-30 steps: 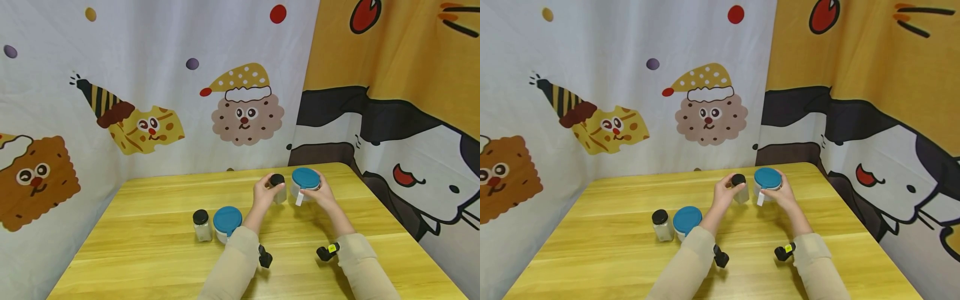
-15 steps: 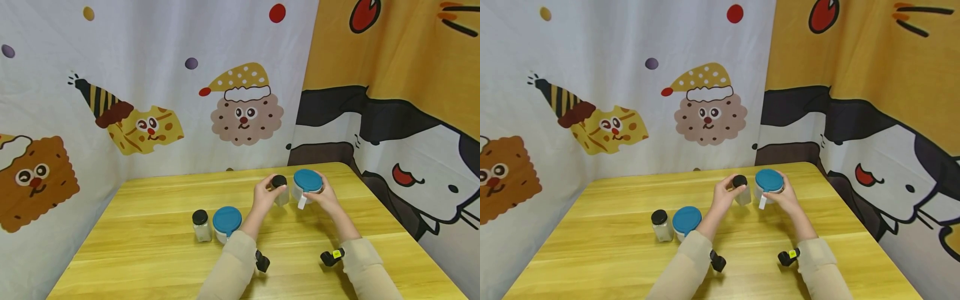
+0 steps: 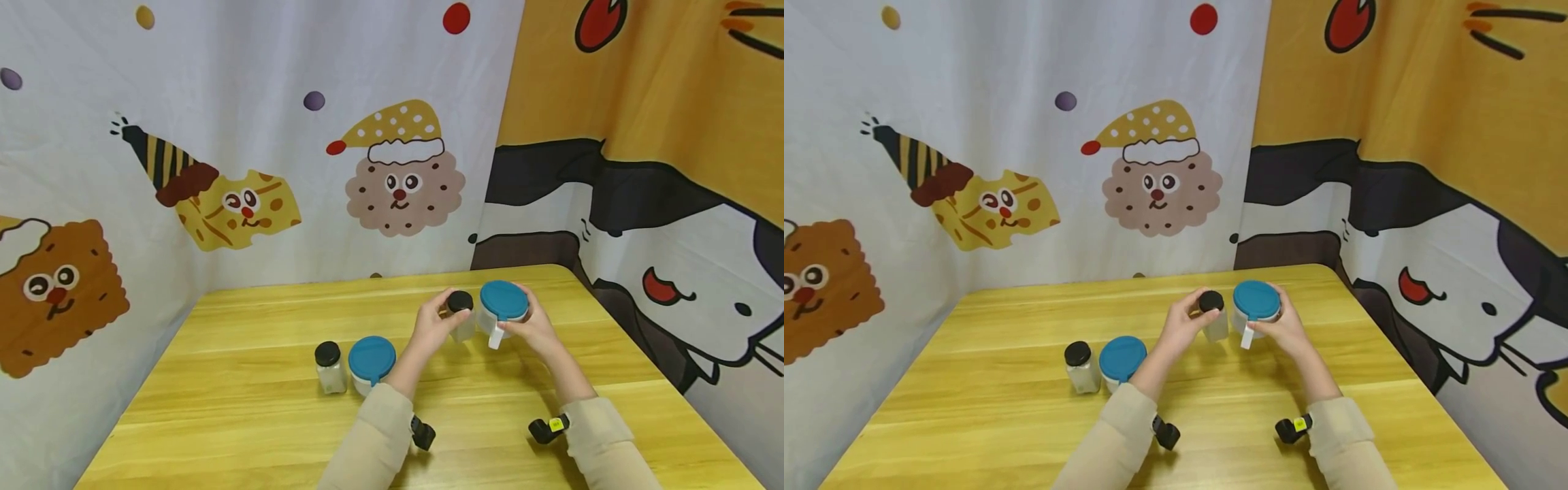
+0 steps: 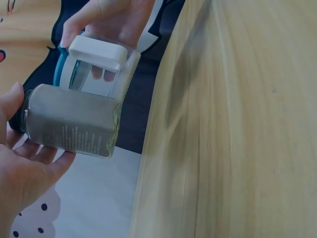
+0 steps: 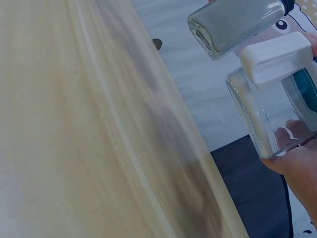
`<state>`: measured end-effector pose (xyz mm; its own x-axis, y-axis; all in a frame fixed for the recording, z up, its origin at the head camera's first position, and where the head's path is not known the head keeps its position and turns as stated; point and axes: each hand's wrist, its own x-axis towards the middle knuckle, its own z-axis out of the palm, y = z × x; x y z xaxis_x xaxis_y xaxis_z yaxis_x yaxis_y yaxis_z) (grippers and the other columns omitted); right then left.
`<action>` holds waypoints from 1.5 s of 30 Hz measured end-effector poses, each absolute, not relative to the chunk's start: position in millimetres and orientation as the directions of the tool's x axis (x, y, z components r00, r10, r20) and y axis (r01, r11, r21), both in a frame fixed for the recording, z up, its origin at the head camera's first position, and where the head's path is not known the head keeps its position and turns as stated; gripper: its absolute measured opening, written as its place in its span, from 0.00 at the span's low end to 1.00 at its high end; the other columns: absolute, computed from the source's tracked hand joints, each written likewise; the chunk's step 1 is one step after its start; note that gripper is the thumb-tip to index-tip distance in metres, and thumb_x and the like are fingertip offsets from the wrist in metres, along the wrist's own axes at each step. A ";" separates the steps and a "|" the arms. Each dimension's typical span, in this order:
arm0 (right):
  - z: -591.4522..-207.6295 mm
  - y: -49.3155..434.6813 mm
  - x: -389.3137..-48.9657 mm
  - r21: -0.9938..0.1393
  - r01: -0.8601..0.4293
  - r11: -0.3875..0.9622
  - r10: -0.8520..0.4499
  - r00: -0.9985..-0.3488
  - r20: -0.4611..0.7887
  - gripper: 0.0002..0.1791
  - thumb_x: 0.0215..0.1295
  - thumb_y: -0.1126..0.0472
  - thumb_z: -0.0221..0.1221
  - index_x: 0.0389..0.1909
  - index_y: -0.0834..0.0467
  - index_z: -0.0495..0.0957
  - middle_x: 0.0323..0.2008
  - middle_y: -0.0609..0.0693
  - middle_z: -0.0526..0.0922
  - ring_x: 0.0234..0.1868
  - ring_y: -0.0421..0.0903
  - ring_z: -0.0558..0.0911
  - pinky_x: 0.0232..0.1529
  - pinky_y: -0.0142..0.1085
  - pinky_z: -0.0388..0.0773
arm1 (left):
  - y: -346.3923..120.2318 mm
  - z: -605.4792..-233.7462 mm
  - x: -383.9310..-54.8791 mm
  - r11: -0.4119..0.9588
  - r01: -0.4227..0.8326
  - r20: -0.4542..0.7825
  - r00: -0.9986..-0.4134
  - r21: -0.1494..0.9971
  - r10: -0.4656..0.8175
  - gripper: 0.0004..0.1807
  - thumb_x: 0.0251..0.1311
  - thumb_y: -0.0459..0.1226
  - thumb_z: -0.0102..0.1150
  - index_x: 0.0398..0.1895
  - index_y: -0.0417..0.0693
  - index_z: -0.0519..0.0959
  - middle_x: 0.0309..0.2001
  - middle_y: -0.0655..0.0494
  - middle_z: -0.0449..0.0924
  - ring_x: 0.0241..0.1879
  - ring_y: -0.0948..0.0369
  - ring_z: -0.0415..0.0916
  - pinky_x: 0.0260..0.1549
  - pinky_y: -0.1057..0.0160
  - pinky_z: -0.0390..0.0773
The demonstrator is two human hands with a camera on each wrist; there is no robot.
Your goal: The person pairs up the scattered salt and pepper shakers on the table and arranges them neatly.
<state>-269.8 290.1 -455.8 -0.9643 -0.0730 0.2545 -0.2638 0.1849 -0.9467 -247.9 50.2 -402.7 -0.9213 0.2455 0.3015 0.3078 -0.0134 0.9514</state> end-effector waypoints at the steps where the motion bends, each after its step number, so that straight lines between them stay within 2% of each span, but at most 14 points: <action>1: -455.7 290.1 -268.7 -0.944 -0.272 0.187 -0.077 -0.962 0.262 0.50 0.52 0.73 0.67 0.72 0.61 0.48 0.66 0.65 0.59 0.58 0.42 0.67 0.50 0.26 0.68 | 49.5 -403.4 -247.6 -0.005 0.311 0.302 -0.918 0.950 0.256 0.26 0.61 0.29 0.62 0.62 0.33 0.71 0.57 0.38 0.74 0.53 0.45 0.73 0.51 0.54 0.74; 3: -455.5 289.6 -266.4 -0.942 -0.283 0.181 -0.084 -0.959 0.272 0.50 0.52 0.74 0.67 0.72 0.62 0.48 0.65 0.66 0.59 0.56 0.39 0.67 0.50 0.25 0.68 | 49.6 -412.1 -252.6 0.004 0.315 0.303 -0.916 0.949 0.263 0.26 0.61 0.30 0.62 0.63 0.36 0.71 0.58 0.41 0.74 0.53 0.47 0.73 0.52 0.54 0.74; 8: -454.9 288.2 -261.1 -0.941 -0.294 0.165 -0.095 -0.955 0.282 0.51 0.50 0.76 0.66 0.72 0.65 0.47 0.65 0.66 0.59 0.55 0.37 0.68 0.49 0.25 0.69 | 48.0 -428.5 -261.4 0.018 0.329 0.313 -0.911 0.944 0.267 0.25 0.61 0.33 0.62 0.63 0.43 0.73 0.58 0.48 0.75 0.52 0.53 0.74 0.50 0.57 0.74; 17: -458.7 288.9 -252.2 -0.946 -0.284 0.154 -0.120 -0.956 0.267 0.50 0.50 0.78 0.65 0.72 0.65 0.47 0.64 0.67 0.59 0.52 0.35 0.70 0.47 0.25 0.71 | 41.8 -427.4 -255.1 0.028 0.327 0.302 -0.901 0.945 0.310 0.24 0.62 0.32 0.62 0.62 0.42 0.73 0.53 0.47 0.77 0.50 0.55 0.74 0.49 0.57 0.75; 20: -461.2 289.3 -251.1 -0.939 -0.310 0.146 -0.141 -0.947 0.290 0.50 0.50 0.78 0.64 0.71 0.66 0.47 0.62 0.61 0.62 0.53 0.35 0.70 0.47 0.26 0.72 | 38.8 -420.1 -247.4 0.018 0.336 0.313 -0.892 0.942 0.326 0.24 0.61 0.29 0.61 0.62 0.38 0.72 0.52 0.44 0.77 0.50 0.53 0.74 0.48 0.56 0.76; 24: -464.3 290.0 -249.5 -0.925 -0.357 0.128 -0.164 -0.928 0.335 0.49 0.49 0.79 0.64 0.70 0.68 0.48 0.58 0.47 0.67 0.54 0.36 0.71 0.47 0.27 0.73 | 33.3 -406.0 -233.1 0.011 0.337 0.312 -0.882 0.941 0.353 0.24 0.61 0.28 0.60 0.61 0.33 0.71 0.53 0.40 0.76 0.51 0.51 0.74 0.49 0.55 0.75; 27: -465.7 290.4 -247.1 -0.920 -0.373 0.121 -0.177 -0.920 0.349 0.49 0.48 0.79 0.64 0.71 0.66 0.50 0.57 0.41 0.67 0.54 0.35 0.71 0.48 0.27 0.72 | 30.1 -401.4 -226.2 0.017 0.321 0.293 -0.882 0.947 0.368 0.23 0.62 0.29 0.59 0.61 0.34 0.71 0.54 0.39 0.75 0.52 0.50 0.73 0.50 0.54 0.74; 31: -466.6 291.0 -244.7 -0.921 -0.374 0.112 -0.189 -0.918 0.349 0.49 0.48 0.79 0.65 0.71 0.64 0.51 0.57 0.41 0.68 0.54 0.35 0.72 0.48 0.27 0.73 | 27.2 -402.4 -222.3 0.026 0.305 0.274 -0.886 0.952 0.375 0.24 0.63 0.29 0.59 0.62 0.33 0.70 0.56 0.40 0.74 0.53 0.50 0.72 0.51 0.52 0.73; 37: -467.2 292.2 -243.0 -0.919 -0.382 0.096 -0.214 -0.910 0.356 0.49 0.46 0.80 0.64 0.70 0.67 0.50 0.56 0.41 0.70 0.53 0.36 0.73 0.49 0.28 0.72 | 26.9 -418.5 -228.6 0.024 0.313 0.281 -0.880 0.949 0.383 0.24 0.63 0.29 0.59 0.62 0.35 0.70 0.57 0.41 0.74 0.53 0.50 0.72 0.51 0.48 0.72; 45: -468.5 293.0 -237.3 -0.913 -0.396 0.098 -0.261 -0.896 0.360 0.50 0.45 0.80 0.65 0.70 0.69 0.50 0.56 0.43 0.71 0.54 0.37 0.74 0.49 0.28 0.72 | 26.9 -441.4 -238.0 0.049 0.324 0.277 -0.869 0.945 0.409 0.24 0.63 0.33 0.60 0.63 0.43 0.72 0.58 0.50 0.74 0.54 0.57 0.72 0.51 0.55 0.73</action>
<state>-237.3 293.0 -468.5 -0.8957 -0.2612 0.3600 -0.3955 0.0976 -0.9133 -238.0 26.9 -441.4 -0.8694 0.4093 0.2766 0.3238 0.0491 0.9449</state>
